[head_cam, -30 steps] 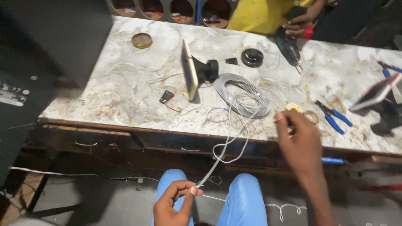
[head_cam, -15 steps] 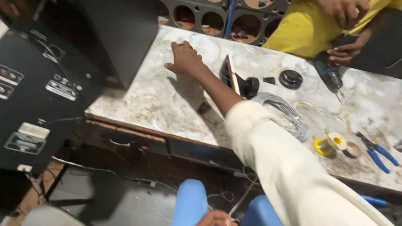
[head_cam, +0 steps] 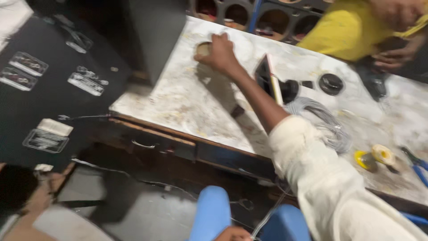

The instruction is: The person strips the insulation from a white wire using pliers, twists the exposed strands, and applies solder to the wire ends. They then solder the prepared wires to the terminals of a small electronic device mounted on a stand.

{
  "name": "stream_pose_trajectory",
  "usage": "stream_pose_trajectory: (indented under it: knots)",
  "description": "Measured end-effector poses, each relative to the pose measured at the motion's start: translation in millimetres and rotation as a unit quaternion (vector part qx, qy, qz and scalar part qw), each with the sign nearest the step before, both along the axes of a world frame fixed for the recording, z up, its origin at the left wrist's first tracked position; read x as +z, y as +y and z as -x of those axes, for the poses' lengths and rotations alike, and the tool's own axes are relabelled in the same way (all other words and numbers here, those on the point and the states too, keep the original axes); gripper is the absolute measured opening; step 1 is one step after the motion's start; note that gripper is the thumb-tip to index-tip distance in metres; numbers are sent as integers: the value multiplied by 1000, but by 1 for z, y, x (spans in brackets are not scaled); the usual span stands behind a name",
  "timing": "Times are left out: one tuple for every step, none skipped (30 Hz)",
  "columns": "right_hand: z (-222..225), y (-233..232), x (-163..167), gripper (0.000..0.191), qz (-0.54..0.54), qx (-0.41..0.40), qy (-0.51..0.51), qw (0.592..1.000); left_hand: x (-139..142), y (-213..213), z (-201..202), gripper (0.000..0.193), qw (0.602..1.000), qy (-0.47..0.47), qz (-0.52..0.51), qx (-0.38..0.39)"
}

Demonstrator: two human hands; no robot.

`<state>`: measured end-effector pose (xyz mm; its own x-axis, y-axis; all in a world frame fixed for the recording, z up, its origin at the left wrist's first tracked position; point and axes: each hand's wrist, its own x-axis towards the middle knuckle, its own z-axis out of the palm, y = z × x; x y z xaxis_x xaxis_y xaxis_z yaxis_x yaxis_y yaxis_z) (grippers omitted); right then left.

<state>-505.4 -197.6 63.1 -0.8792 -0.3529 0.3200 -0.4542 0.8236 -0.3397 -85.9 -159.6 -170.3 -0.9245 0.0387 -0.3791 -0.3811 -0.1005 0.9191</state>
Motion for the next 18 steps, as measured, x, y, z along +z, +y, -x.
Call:
stream_pose_trajectory:
  knots:
    - [-22, 12, 9, 87, 44, 58, 14, 997, 12, -6, 4, 11, 1000, 11, -4, 11]
    - [-54, 26, 12, 87, 92, 117, 25, 989, 27, -10, 5, 11, 999, 20, -11, 24]
    - [-90, 46, 18, 85, 110, 146, 52, 982, 46, -13, 6, 11, 999, 29, -17, 37]
    - [-130, 71, 22, 82, 128, 177, 80, 973, 66, -15, 7, 12, 998, 40, -23, 51]
    - [-173, 99, 25, 81, 118, 152, 99, 976, 87, -13, 7, 12, 996, 52, -26, 65]
    - [-215, 124, 28, 81, 111, 130, 116, 978, 107, -14, 10, 14, 994, 66, -25, 84]
    - [-253, 145, 29, 81, 161, 95, 88, 978, 126, -13, 12, 15, 993, 79, -18, 87]
    - [-280, 162, 30, 80, 211, 60, 56, 974, 144, -11, 11, 17, 992, 89, -11, 91]
    - [-297, 174, 28, 84, 212, 22, 74, 974, 159, -10, 8, 19, 992, 91, 0, 92]
    - [-318, 187, 25, 87, 212, -24, 82, 974, 173, -10, 2, 17, 986, 140, 18, 88]
    - [-342, 199, 21, 91, 205, -73, 90, 972, 186, -5, -4, 16, 979, 187, 30, 80]
    - [-358, 211, 16, 89, 225, -99, 56, 968, 197, 4, -6, 14, 973, 214, 47, 76]
    - [-370, 220, 11, 86, 248, -123, 30, 960, 207, 12, -4, 13, 963, 250, 65, 72]
    - [-384, 230, 5, 84, 272, -147, 1, 951, 216, 20, -6, 12, 953, 283, 82, 68]
    - [-397, 239, 0, 84, 264, -152, 5, 952, 224, 30, -9, 11, 948, 298, 93, 60]
    - [-406, 247, -5, 84, 257, -154, 14, 954, 230, 38, -9, 9, 941, 318, 104, 54]
    - [-411, 253, -10, 83, 251, -154, 22, 955, 236, 46, -8, 8, 932, 338, 116, 51]
    - [-416, 259, -13, 83, 243, -147, 34, 958, 240, 54, -8, 9, 923, 358, 131, 52]
